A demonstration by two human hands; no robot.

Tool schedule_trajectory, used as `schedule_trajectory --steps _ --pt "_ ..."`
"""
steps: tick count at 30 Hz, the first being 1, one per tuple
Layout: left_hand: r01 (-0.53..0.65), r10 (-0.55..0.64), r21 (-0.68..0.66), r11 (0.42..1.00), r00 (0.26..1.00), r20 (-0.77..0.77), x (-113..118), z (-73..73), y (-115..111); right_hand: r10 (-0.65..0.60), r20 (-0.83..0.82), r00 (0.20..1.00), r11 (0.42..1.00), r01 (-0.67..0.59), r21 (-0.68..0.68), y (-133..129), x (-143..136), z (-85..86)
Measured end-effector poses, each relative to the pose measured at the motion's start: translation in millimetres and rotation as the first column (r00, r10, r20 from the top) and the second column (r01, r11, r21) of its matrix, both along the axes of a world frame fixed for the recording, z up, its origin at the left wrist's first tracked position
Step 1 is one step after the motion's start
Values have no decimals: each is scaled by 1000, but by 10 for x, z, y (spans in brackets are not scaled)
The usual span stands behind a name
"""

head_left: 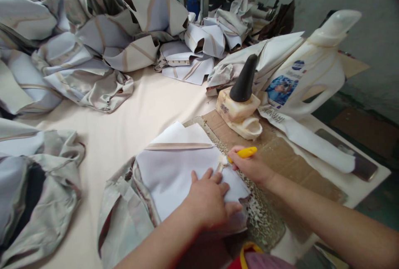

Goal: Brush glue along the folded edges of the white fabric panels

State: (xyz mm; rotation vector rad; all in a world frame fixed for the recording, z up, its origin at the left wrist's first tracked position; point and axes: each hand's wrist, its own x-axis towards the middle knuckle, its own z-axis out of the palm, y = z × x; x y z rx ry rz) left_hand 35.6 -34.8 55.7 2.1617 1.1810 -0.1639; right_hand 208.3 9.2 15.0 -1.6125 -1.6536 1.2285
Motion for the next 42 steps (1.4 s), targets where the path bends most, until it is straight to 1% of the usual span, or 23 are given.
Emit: schedule_trajectory --steps 3,6,8,9,11,14,16,17,19,21,24,26,28,30,31,33,35,36,38,40,42 --pt "-25 25 12 1000 999 -28 49 -113 -140 41 52 998 998 -39 -46 -290 154 -30" --pt "-27 28 30 999 999 -18 54 -232 -188 103 119 988 994 -99 -41 -626 310 24" --pt "-21 22 45 999 1000 -18 51 -266 -194 109 141 984 993 -103 -54 -757 365 69" --pt "-18 19 53 998 1000 -22 50 -272 -195 94 144 985 994 -86 -65 -775 372 86" --pt "-10 12 66 998 999 -34 53 -272 -199 53 136 989 997 -46 -59 -714 349 104" --pt "1 3 79 997 999 -54 64 -270 -212 -8 90 996 1000 5 31 -488 257 98" --pt "3 3 80 997 998 -70 71 -273 -221 -4 73 997 996 -2 86 -383 211 77" --pt "3 3 78 997 997 -76 75 -276 -224 11 79 997 995 -18 94 -376 208 63" --pt "2 4 73 997 997 -80 79 -280 -228 62 104 993 994 -70 79 -465 252 33" --pt "2 3 70 998 997 -72 81 -282 -228 104 128 986 993 -110 43 -651 354 10" --pt "1 4 68 998 998 -66 81 -283 -228 129 163 978 992 -130 -6 -928 521 12" --pt "0 5 65 998 998 -70 79 -287 -232 126 176 976 992 -123 -27 -1024 582 40" --pt "-1 6 69 998 997 -72 76 -298 -241 78 183 980 997 -79 -3 -1040 591 83" --pt "-3 9 82 997 998 -68 71 -311 -252 12 193 981 998 -24 60 -1012 569 121" --pt "-5 11 90 996 998 -65 69 -317 -257 8 198 980 996 -26 88 -994 555 132" --pt "-9 15 97 995 998 -60 65 -323 -266 73 214 974 990 -96 100 -965 535 141" --pt "-7 12 94 996 998 -59 63 -323 -270 161 238 958 980 -183 73 -950 533 143" --pt "-5 11 91 996 998 -60 62 -322 -271 174 253 952 978 -197 67 -945 535 147" --pt "-2 7 84 996 998 -62 59 -319 -272 145 267 953 982 -172 80 -926 539 158" --pt "-5 10 82 997 998 -56 54 -319 -274 138 245 960 981 -165 97 -881 529 159" --pt "-12 15 83 996 999 -44 48 -323 -279 156 219 963 979 -181 99 -802 499 139"
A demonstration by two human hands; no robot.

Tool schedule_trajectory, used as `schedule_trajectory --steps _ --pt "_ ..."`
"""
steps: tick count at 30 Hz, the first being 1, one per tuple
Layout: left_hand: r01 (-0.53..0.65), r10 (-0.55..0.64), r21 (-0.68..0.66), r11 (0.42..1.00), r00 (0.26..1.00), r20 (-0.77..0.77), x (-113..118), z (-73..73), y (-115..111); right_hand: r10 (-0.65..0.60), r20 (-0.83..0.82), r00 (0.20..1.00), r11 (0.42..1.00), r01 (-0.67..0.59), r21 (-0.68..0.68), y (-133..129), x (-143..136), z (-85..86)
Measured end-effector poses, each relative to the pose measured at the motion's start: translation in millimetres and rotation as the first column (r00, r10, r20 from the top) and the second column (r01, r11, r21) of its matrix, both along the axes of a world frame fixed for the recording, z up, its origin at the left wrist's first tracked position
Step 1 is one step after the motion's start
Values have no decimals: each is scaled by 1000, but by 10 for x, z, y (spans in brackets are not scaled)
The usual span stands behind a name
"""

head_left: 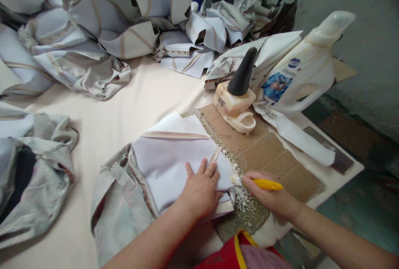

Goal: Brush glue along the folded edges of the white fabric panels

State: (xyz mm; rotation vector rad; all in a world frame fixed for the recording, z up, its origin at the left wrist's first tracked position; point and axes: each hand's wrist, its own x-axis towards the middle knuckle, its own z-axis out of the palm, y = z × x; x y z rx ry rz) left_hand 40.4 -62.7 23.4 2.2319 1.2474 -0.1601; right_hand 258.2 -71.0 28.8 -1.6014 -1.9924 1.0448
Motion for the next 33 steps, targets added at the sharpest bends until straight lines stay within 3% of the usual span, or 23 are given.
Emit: schedule_trajectory --steps 6,12,15,23,25,30,33 --pt "-30 29 17 999 998 51 -29 -4 -18 0 -56 998 984 10 176 334 -189 -68" --pt "-48 50 -21 999 995 82 -61 30 -17 100 -94 990 982 -83 172 619 -364 -128" --pt "-50 54 -40 998 995 85 -67 35 -5 70 -84 994 977 -51 207 724 -395 -133" --pt "-50 59 -94 994 994 95 -96 58 11 75 -99 992 987 -59 150 912 -467 -134" --pt "-50 62 -115 992 993 104 -106 73 14 63 -126 990 995 -52 85 978 -489 -158" --pt "-60 82 -155 986 987 139 -120 73 20 -34 -205 978 991 60 122 1200 -579 -197" --pt "-77 102 -154 985 982 160 -120 46 16 -86 -303 949 996 82 -24 1294 -675 -232"
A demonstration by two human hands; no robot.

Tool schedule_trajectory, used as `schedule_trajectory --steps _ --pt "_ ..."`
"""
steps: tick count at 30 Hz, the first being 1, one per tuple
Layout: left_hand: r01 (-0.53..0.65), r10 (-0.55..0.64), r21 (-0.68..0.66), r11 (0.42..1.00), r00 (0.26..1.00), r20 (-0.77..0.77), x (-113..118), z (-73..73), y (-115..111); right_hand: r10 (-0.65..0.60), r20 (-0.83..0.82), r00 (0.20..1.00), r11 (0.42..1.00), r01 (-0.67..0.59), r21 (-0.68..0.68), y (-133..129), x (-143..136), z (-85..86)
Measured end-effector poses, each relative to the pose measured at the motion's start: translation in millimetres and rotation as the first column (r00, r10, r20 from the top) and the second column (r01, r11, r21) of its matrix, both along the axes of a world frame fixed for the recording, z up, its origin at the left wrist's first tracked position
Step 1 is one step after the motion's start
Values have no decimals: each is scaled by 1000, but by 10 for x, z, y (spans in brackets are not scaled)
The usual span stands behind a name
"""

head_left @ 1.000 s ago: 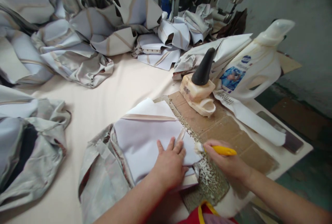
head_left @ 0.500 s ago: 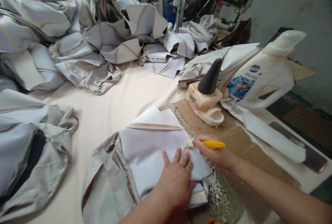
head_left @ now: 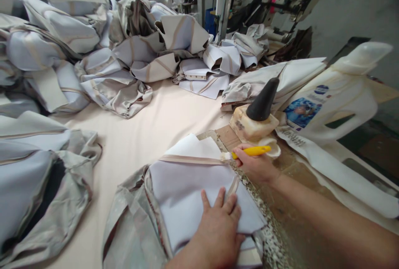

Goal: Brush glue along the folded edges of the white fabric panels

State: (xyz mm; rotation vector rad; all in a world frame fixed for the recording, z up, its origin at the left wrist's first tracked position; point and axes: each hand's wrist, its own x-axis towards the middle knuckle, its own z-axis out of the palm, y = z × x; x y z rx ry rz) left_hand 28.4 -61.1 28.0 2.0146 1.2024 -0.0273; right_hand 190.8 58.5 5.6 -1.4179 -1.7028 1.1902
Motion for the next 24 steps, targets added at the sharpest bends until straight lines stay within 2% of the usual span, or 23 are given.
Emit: schedule_trajectory --steps 2,4,10,14,19,21,22,24 --pt "-19 19 4 1000 1000 8 2 -20 -4 57 -14 998 988 -58 -141 29 -55 -43" --pt "-30 30 6 1000 999 26 2 -36 -9 90 12 996 978 -86 -189 61 -84 -75" --pt "-46 45 8 999 996 73 -21 -84 -35 10 103 995 998 -4 -57 249 -87 23" --pt "-69 67 21 997 995 78 -16 -129 -43 58 52 997 995 -54 -85 208 -98 32" --pt "-36 36 1 999 993 116 -13 -112 -25 82 86 993 990 -71 -125 144 -92 -33" --pt "-15 16 -9 1000 986 165 -123 -60 3 50 103 993 991 -37 -126 172 -83 -28" --pt "-41 38 9 999 979 198 -218 -22 33 34 104 994 991 -20 -129 184 -78 -22" --pt "-203 166 147 968 958 234 -465 81 135 4 92 996 991 9 -135 181 -68 -17"
